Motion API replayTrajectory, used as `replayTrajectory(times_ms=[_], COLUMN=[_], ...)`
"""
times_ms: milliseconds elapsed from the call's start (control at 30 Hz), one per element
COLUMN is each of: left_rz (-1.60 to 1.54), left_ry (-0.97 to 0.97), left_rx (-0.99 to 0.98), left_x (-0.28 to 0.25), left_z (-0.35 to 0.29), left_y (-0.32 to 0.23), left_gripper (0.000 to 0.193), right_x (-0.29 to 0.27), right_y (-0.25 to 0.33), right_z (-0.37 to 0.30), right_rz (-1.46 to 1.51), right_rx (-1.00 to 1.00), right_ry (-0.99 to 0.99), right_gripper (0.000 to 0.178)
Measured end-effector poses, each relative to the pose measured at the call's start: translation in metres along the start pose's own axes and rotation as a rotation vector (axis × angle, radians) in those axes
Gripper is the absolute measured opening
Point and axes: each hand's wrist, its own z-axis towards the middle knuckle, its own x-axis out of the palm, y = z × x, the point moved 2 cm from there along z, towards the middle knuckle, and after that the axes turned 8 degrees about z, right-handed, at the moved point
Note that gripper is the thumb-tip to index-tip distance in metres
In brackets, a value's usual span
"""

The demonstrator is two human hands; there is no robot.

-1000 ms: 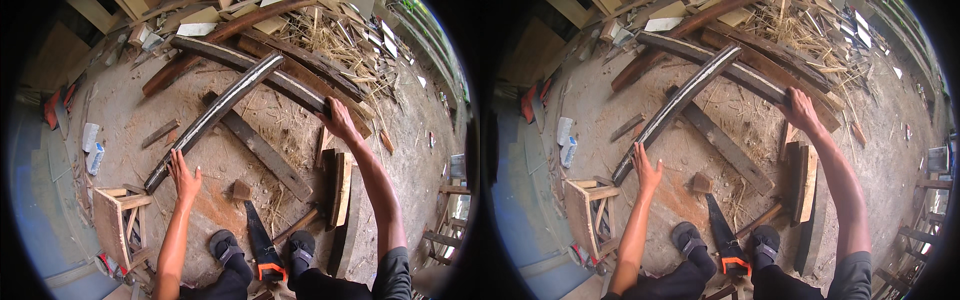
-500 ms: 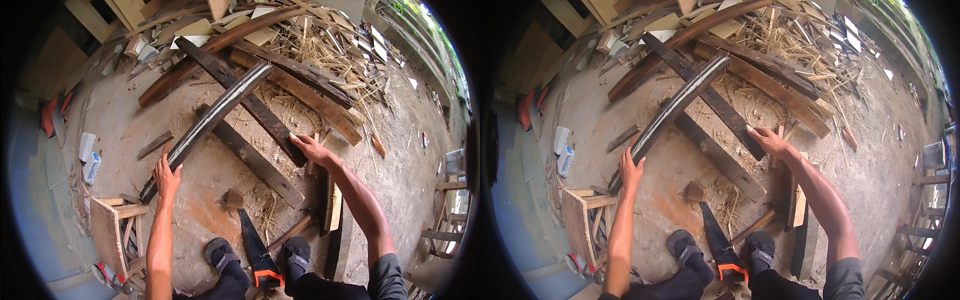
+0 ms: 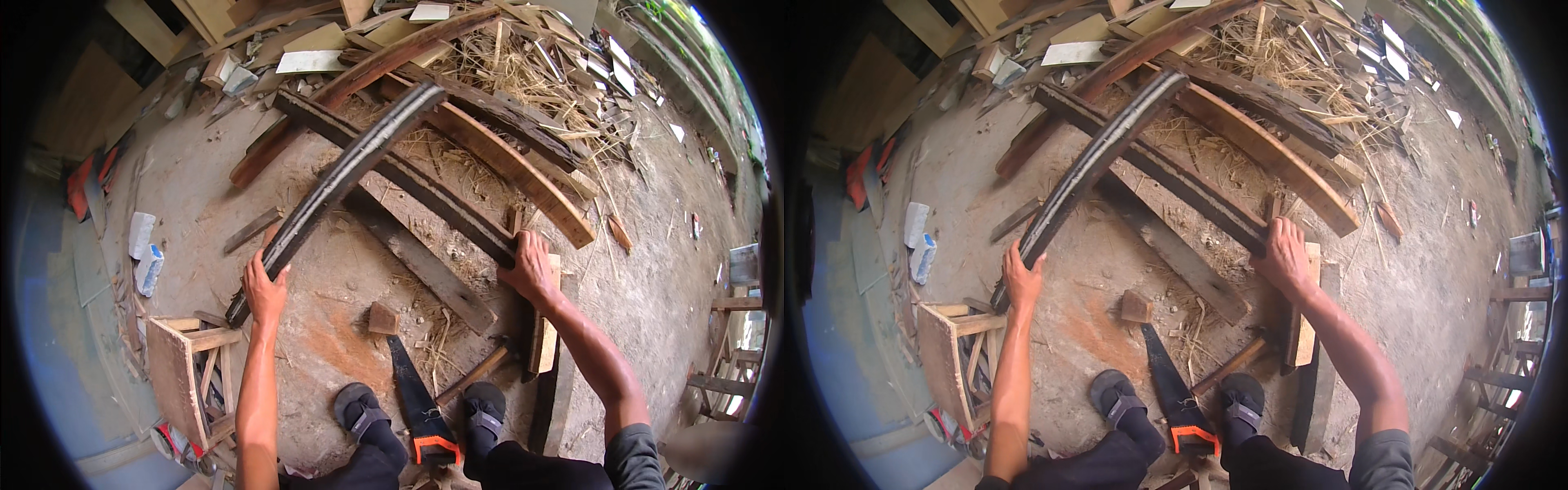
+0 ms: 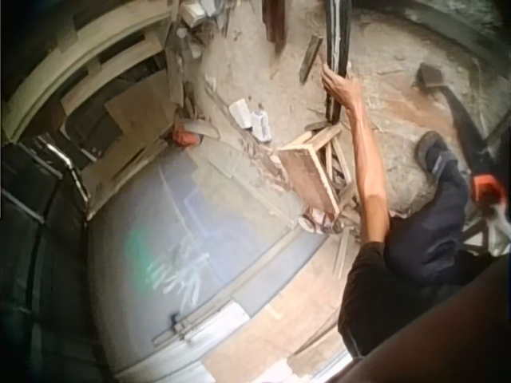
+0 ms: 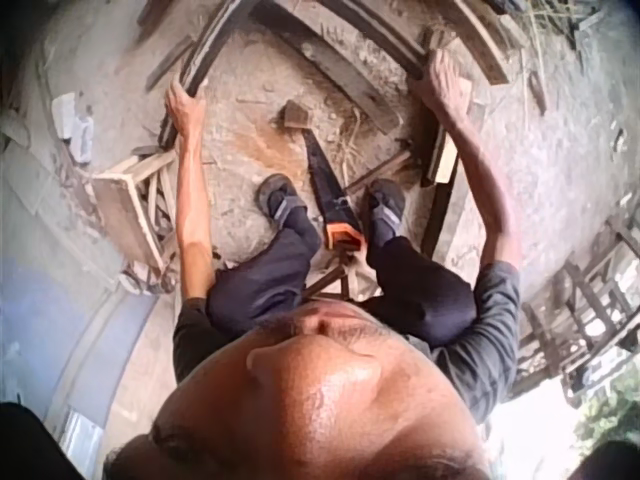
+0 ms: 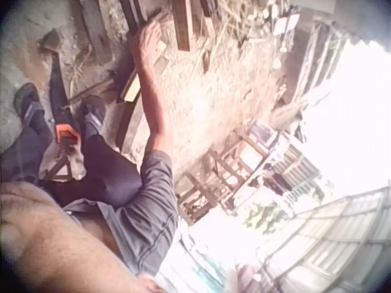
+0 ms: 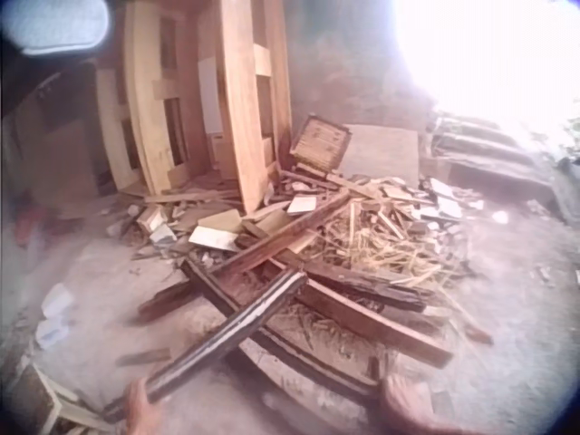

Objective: The person sits on the floor and assembles a small wooden frame by joining two pieces of wood with a hammer and nails. They position the pieces, hammer nails into the joints, and adjust the alignment to form a rectangular frame.

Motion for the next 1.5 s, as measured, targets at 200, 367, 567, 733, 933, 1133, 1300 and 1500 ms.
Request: replayTrajectory(times_ms=[200,367,567,733,933,1133,1300,1500], left_rz=[0.01,0.072,0.112,0.054,0.134,-0.05,-0.146,-0.241], left_ry=[-0.009,0.038,0.098,0.132,0.064,0.191,0.235,0.282], left_rx=[-0.081,-0.082,-0.033,-0.01,0.18,0.186,0.315,0.328], left_x=[0.005,0.014,0.032,0.036,0.032,0.033,0.026,0.017], left_z=[0.017,0.028,0.031,0.026,-0.001,-0.041,-0.051,-0.056], left_y=[0.001,-0.003,0.003,0.012,-0.006,-0.042,-0.076,-0.086], left_gripper=[0.066,0.066,0.069,0.077,0.087,0.087,0.084,0.083], right_x=[0.014,0.031,0.041,0.043,0.048,0.051,0.032,-0.006], right_y=[-0.005,0.0,-0.004,-0.006,-0.001,0.017,0.006,-0.101], right_z=[-0.01,-0.019,-0.023,-0.024,-0.024,-0.012,0.017,0.087], right_rz=[0.092,-0.102,-0.1,-0.068,0.021,0.089,0.153,-0.193], right_rx=[0.1,0.021,0.02,0.012,0.032,0.043,0.021,0.227], right_ry=[0.045,0.07,0.089,0.108,0.036,0.091,-0.09,-0.277], right_gripper=[0.075,0.075,0.067,0.072,0.081,0.077,0.073,0.097])
